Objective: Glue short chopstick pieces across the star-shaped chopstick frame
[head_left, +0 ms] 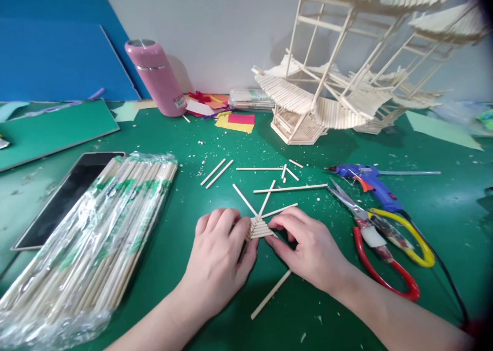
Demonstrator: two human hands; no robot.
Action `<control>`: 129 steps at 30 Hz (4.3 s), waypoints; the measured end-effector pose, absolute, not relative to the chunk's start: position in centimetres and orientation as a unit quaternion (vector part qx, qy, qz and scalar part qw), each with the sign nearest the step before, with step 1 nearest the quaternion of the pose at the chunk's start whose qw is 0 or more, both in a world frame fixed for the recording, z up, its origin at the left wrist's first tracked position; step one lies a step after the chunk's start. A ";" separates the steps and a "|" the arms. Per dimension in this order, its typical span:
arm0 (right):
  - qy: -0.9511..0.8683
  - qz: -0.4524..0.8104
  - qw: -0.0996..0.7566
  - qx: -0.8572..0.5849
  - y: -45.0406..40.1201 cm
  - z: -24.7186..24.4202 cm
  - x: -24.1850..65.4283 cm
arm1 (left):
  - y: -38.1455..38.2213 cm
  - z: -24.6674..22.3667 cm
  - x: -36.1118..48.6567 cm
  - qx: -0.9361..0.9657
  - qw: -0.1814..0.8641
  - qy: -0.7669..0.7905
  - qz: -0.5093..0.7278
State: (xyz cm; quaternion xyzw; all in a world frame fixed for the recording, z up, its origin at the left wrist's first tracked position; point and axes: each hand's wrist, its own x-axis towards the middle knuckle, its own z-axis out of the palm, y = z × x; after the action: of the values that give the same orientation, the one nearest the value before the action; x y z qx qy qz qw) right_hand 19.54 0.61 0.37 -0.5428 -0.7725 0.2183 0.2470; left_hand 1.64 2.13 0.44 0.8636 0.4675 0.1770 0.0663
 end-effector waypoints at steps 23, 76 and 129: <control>-0.751 0.288 0.235 -0.545 1.0 1.3 20.7 | 2.0 0.6 1.6 0.864 0.072 0.468 0.172; -0.769 0.241 0.227 -0.546 1.0 1.1 20.1 | 2.1 0.4 1.5 0.865 0.083 0.463 0.175; -0.690 0.154 0.425 -0.565 1.7 1.9 21.4 | 1.9 0.2 1.3 0.855 0.033 0.466 0.224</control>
State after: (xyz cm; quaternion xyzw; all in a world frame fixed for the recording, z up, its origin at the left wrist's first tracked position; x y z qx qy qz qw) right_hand 21.40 1.72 1.94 -0.5649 -0.6905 0.1540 0.4248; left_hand 1.26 1.93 0.16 0.8555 0.4658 0.2238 0.0329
